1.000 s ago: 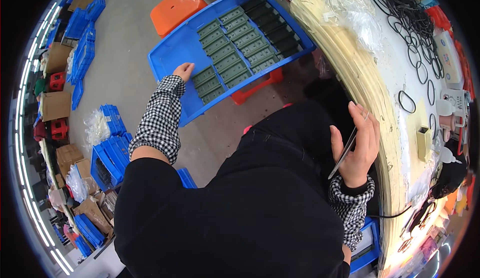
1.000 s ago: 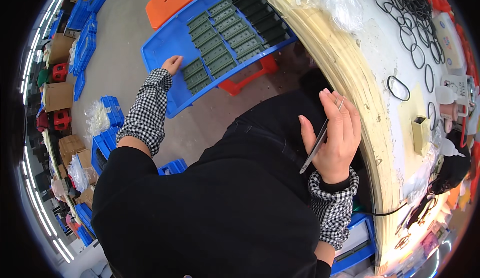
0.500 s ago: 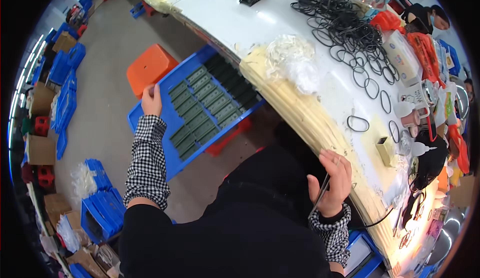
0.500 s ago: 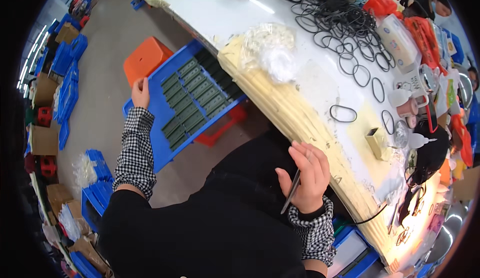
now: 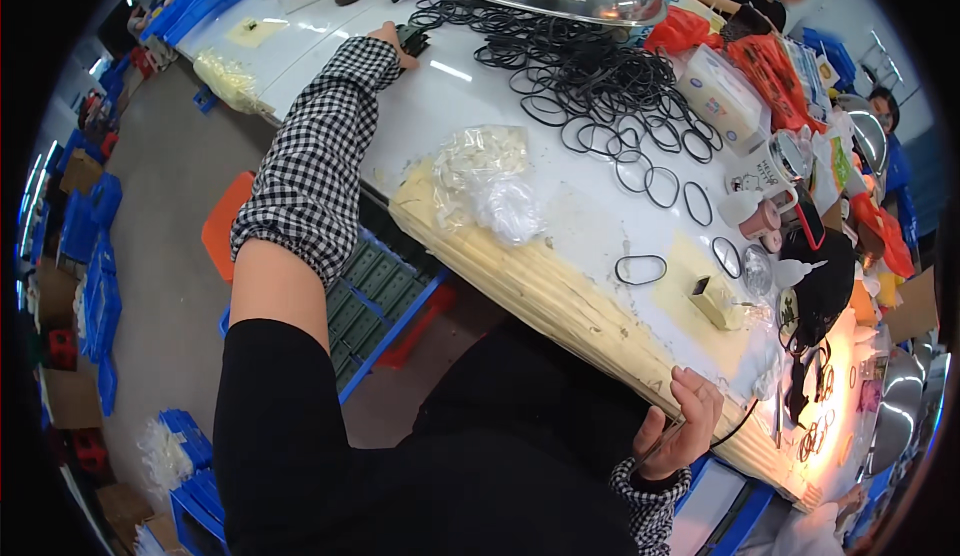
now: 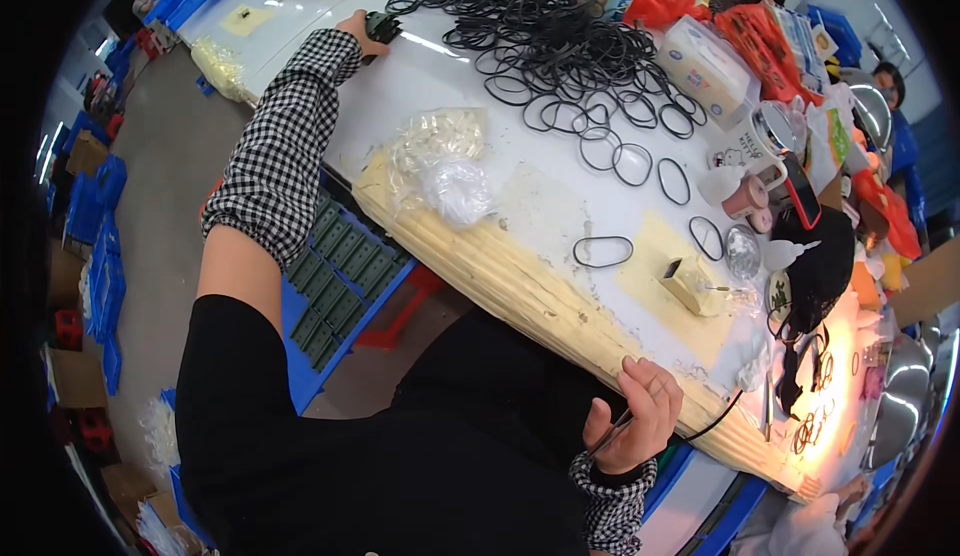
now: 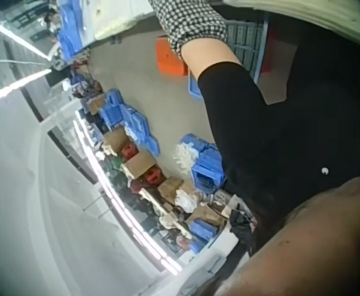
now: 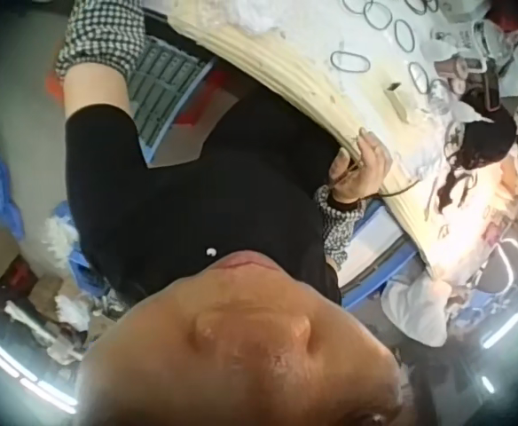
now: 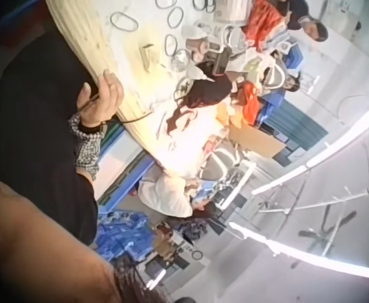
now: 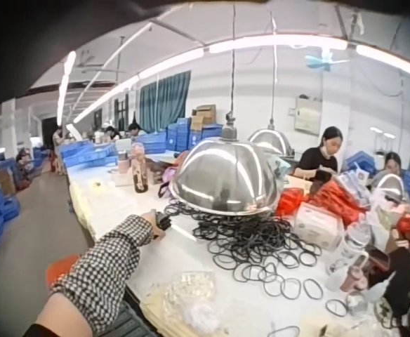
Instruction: Manually assembling and preparing electronic battery packs by applying components using tweezers at a factory workbench.
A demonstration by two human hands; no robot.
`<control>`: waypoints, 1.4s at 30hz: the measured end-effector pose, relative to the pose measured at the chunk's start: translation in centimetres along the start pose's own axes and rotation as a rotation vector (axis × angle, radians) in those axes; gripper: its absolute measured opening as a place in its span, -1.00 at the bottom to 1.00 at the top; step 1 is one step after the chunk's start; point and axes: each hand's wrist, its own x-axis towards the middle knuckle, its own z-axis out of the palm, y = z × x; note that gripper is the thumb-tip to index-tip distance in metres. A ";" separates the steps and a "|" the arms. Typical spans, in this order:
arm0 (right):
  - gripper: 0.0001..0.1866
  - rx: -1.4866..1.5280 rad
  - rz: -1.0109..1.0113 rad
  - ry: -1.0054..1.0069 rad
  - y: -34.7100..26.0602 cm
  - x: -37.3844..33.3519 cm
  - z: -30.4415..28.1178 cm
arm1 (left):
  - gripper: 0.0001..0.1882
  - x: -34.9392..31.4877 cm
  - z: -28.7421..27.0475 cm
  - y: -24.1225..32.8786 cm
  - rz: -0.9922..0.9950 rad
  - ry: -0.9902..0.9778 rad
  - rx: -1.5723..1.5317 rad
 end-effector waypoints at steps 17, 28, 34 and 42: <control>-0.50 0.365 -0.072 -0.196 0.0 3.9 1.5 | -0.15 -29.5 -3.4 5.6 0.724 -0.781 -1.095; -0.24 0.570 -0.045 -0.418 1.6 4.9 -2.4 | 0.13 -36.2 -0.9 16.8 0.909 -1.513 -1.109; -0.34 0.629 0.159 -0.337 3.7 2.5 -3.5 | 0.12 -36.8 -0.6 20.0 0.888 -1.530 -1.187; -0.39 0.757 0.359 -0.100 4.2 2.2 -4.0 | -0.21 -41.5 2.4 21.1 0.946 -0.766 -1.617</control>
